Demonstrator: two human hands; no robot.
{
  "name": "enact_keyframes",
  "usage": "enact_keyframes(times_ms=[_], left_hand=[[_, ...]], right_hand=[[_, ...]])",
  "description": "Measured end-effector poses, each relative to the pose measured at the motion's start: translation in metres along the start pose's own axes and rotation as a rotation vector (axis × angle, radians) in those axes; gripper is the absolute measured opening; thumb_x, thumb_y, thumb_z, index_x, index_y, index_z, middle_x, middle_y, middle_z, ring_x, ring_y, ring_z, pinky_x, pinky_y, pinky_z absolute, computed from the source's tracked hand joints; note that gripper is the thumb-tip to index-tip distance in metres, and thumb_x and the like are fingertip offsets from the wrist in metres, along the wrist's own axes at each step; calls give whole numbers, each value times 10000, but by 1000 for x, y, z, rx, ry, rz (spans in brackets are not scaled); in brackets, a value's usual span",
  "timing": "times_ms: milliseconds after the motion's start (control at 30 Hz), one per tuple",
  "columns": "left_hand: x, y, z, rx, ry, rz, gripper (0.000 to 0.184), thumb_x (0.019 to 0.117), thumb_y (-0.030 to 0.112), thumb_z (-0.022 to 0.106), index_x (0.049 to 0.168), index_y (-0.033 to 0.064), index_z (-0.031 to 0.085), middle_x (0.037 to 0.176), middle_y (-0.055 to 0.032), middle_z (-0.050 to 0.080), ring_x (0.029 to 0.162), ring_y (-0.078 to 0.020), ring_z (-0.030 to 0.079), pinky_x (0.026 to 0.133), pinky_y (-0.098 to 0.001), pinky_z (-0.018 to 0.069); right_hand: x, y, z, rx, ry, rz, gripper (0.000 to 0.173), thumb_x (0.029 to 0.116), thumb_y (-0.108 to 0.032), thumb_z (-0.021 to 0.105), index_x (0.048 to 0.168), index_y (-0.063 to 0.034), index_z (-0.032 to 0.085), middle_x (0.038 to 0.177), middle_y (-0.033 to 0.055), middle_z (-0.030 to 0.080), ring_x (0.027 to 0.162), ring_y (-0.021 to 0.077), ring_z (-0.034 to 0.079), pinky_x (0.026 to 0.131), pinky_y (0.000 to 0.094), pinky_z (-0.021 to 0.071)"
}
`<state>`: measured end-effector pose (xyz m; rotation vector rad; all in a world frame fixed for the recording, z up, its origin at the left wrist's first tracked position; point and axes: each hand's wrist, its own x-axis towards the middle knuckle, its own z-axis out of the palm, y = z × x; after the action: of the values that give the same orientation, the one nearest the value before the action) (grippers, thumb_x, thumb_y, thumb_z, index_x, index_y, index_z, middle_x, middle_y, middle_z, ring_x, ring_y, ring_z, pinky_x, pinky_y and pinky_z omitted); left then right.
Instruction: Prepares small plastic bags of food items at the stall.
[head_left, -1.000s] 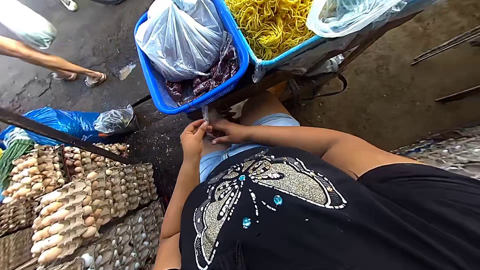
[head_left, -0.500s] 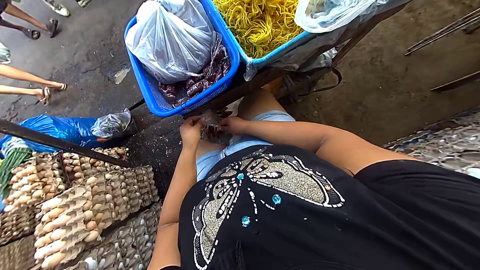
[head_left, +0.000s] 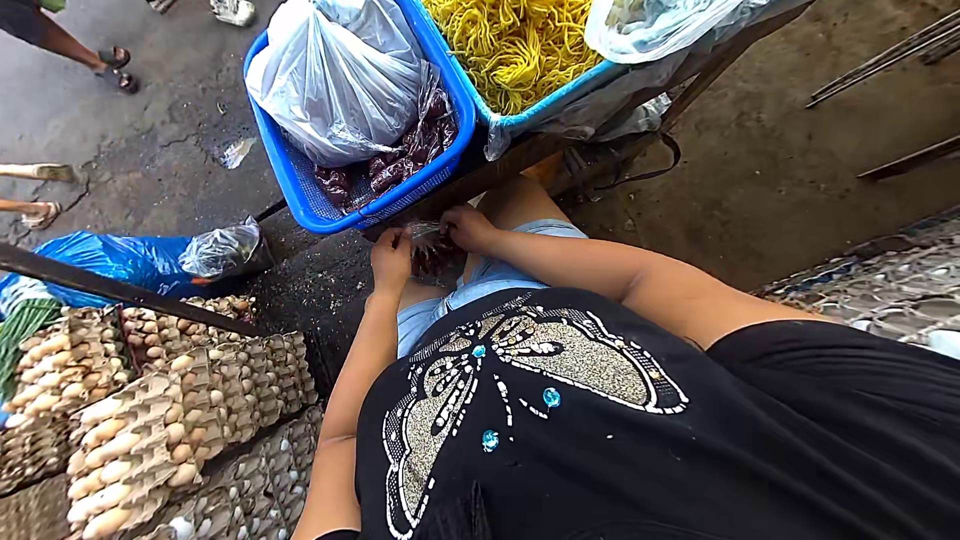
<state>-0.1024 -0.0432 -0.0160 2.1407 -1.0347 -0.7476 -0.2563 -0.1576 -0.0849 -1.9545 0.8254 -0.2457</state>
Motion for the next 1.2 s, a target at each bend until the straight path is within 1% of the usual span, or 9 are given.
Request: enact_keyframes(times_ms=[133, 233, 500, 700, 867, 933, 1033, 1133, 1200], left_hand=[[-1, -9, 14, 74, -25, -25, 356, 1094, 248, 484, 1081, -53, 675, 917, -186, 685, 866, -284, 660, 866, -496, 521], [2, -13, 14, 127, -20, -22, 396, 1113, 255, 429, 1068, -67, 655, 899, -203, 656, 844, -309, 638, 844, -512, 508], [6, -13, 19, 139, -62, -18, 428, 1127, 248, 380, 1157, -87, 645, 1083, -266, 678, 1067, -363, 656, 992, -547, 475], [15, -33, 32, -81, -36, -177, 417, 1127, 267, 384, 1093, -66, 632, 889, -165, 602, 780, -235, 566, 782, -441, 487], [8, -21, 16, 156, -94, -168, 493, 1131, 335, 343, 1190, -48, 649, 1116, -248, 684, 1075, -377, 657, 981, -585, 481], [-5, -1, -4, 263, 30, -53, 545, 1130, 363, 318, 1115, -50, 675, 1052, -251, 695, 1020, -396, 679, 931, -609, 507], [-18, 9, -37, 185, 467, 408, 475, 1104, 223, 378, 827, -74, 624, 734, -151, 592, 677, -211, 600, 670, -371, 529], [6, 32, -82, 144, 703, 597, 379, 1091, 176, 428, 910, -89, 629, 809, -157, 617, 738, -163, 609, 711, -294, 527], [29, 57, -109, 285, 581, 401, 335, 1064, 191, 493, 1084, -95, 666, 1016, -240, 677, 943, -278, 668, 884, -398, 543]], right_hand=[[5, 3, 0, 28, -144, 100, 304, 957, -282, 678, 1109, -21, 722, 1187, 220, 681, 1233, 427, 576, 1027, 654, 440], [6, 0, -2, 37, -197, 119, 429, 1049, -397, 561, 1190, -18, 703, 1262, 230, 662, 1297, 428, 547, 1090, 644, 405], [6, -3, 1, -175, -203, 122, 360, 1071, -342, 514, 1235, -104, 729, 1345, 184, 644, 1352, 430, 499, 1070, 684, 385], [5, -8, -1, -280, -205, 134, 369, 1074, -364, 496, 1221, -128, 740, 1344, 146, 654, 1361, 393, 495, 1100, 655, 354], [7, 6, 4, -257, -201, 151, 391, 1027, -406, 585, 1276, -130, 707, 1396, 174, 608, 1368, 419, 482, 1088, 687, 367], [7, 3, -1, -209, -187, 181, 507, 967, -448, 676, 1352, -119, 645, 1434, 209, 561, 1382, 443, 458, 1101, 693, 358], [6, 0, -5, -168, -165, 199, 599, 940, -450, 717, 1427, -128, 584, 1463, 219, 536, 1402, 442, 440, 1118, 683, 351], [7, -2, -2, -170, -177, 214, 582, 956, -429, 701, 1433, -122, 574, 1466, 223, 530, 1401, 446, 440, 1117, 672, 360], [9, -2, 1, -197, -182, 213, 572, 961, -433, 687, 1437, -138, 572, 1473, 205, 530, 1398, 437, 448, 1111, 669, 375]])
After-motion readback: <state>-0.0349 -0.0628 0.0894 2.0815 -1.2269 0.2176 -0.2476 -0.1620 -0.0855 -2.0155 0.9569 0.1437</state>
